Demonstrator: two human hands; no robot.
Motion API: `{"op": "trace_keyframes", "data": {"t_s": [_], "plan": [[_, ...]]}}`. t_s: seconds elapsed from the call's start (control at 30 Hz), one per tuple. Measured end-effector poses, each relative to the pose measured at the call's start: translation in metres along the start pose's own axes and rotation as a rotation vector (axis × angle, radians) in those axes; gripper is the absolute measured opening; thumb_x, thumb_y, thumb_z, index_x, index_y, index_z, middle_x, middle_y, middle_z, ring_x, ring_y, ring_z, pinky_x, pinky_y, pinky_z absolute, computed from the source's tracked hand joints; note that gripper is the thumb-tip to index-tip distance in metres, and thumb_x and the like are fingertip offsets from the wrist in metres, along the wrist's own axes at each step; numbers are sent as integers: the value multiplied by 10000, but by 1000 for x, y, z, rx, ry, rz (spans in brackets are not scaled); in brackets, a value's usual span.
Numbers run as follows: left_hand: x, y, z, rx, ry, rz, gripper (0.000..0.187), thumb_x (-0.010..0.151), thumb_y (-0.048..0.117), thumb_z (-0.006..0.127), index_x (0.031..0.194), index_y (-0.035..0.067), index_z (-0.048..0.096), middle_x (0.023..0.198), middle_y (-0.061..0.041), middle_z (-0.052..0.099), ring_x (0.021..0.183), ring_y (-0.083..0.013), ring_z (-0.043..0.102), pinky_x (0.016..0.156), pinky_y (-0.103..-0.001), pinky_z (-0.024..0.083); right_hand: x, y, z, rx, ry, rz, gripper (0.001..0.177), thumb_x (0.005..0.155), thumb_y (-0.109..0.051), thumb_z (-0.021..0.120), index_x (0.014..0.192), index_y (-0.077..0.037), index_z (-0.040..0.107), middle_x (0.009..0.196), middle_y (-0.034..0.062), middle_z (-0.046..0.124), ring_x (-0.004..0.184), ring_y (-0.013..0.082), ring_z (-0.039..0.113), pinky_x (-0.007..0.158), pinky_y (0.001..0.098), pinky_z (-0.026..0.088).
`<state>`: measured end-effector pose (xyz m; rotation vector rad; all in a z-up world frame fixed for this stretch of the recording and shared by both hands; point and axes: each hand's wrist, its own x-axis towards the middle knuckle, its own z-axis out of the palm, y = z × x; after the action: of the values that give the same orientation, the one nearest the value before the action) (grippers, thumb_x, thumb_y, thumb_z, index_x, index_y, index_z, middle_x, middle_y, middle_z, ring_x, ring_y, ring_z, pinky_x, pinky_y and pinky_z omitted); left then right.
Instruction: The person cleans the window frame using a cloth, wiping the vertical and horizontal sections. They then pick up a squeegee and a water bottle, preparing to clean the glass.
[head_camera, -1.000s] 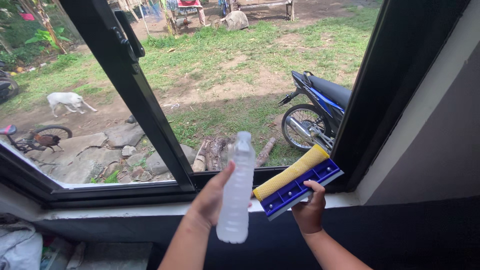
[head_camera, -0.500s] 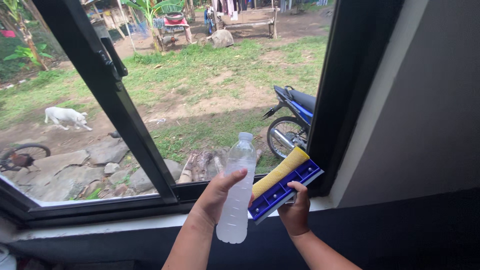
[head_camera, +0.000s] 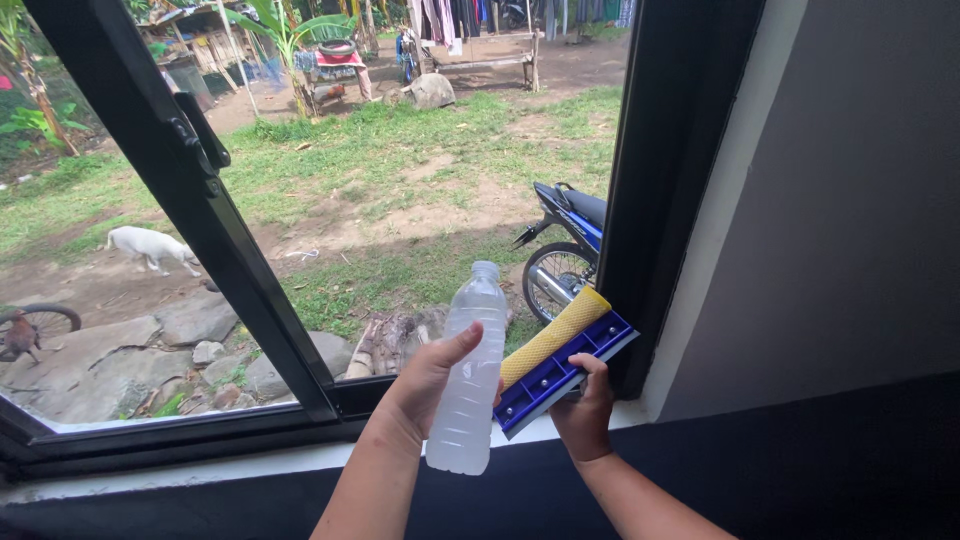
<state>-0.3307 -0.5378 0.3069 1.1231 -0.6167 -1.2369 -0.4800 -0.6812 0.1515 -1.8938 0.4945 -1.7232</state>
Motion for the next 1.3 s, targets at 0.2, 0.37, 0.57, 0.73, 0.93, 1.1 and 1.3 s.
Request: {"op": "trace_keyframes", "data": {"t_s": [0.2, 0.37, 0.57, 0.73, 0.93, 1.1, 1.3], "plan": [[2, -2, -10, -24, -27, -26, 755, 747, 611, 748, 1154, -13, 623, 785, -182, 692, 656, -238, 716, 600, -380, 605, -6, 9, 5, -11, 10, 0, 638, 733, -64, 881, 1206, -133, 459, 1012, 63, 653, 938, 191, 704, 822, 328, 567], [7, -14, -27, 111, 39, 1, 775, 738, 659, 758, 1110, -11, 643, 813, -148, 675, 668, -222, 700, 603, -374, 597, -5, 21, 5, 59, 18, 1, 616, 780, -44, 851, 1239, -113, 445, 1052, 79, 625, 976, 180, 677, 875, 335, 552], [11, -22, -42, 183, 30, 8, 812, 736, 691, 740, 1113, -22, 644, 842, -103, 651, 702, -192, 689, 601, -366, 598, -6, 24, 2, 59, -11, 58, 562, 842, -53, 820, 1246, -106, 433, 1068, 70, 620, 974, 170, 696, 854, 315, 570], [8, -13, -51, 78, 35, -47, 810, 689, 614, 781, 1199, 12, 598, 859, -119, 678, 715, -207, 717, 627, -380, 622, -4, 20, 4, -58, 10, -11, 572, 816, -71, 833, 1225, -106, 434, 1039, 70, 636, 964, 187, 699, 846, 316, 564], [-2, -26, -84, -104, 162, -49, 822, 708, 629, 776, 1184, -18, 603, 784, -134, 680, 655, -224, 718, 600, -380, 616, -11, 21, 3, -10, 15, 31, 584, 789, -83, 851, 1216, -113, 453, 1005, 66, 645, 915, 184, 704, 811, 316, 564], [-10, -32, -102, -254, 136, 91, 696, 799, 644, 752, 1076, 28, 582, 726, -99, 664, 617, -213, 699, 567, -366, 598, -17, 18, 8, -11, -1, 5, 593, 789, -97, 859, 1213, -114, 445, 1003, 63, 645, 914, 179, 704, 807, 310, 567], [-34, -25, -82, -539, 124, 254, 653, 772, 617, 741, 1082, 62, 592, 774, -56, 653, 700, -185, 717, 679, -359, 623, -22, 8, 22, 10, -18, 2, 595, 771, -67, 851, 1209, -117, 453, 985, 71, 654, 889, 193, 713, 773, 316, 568]]}}
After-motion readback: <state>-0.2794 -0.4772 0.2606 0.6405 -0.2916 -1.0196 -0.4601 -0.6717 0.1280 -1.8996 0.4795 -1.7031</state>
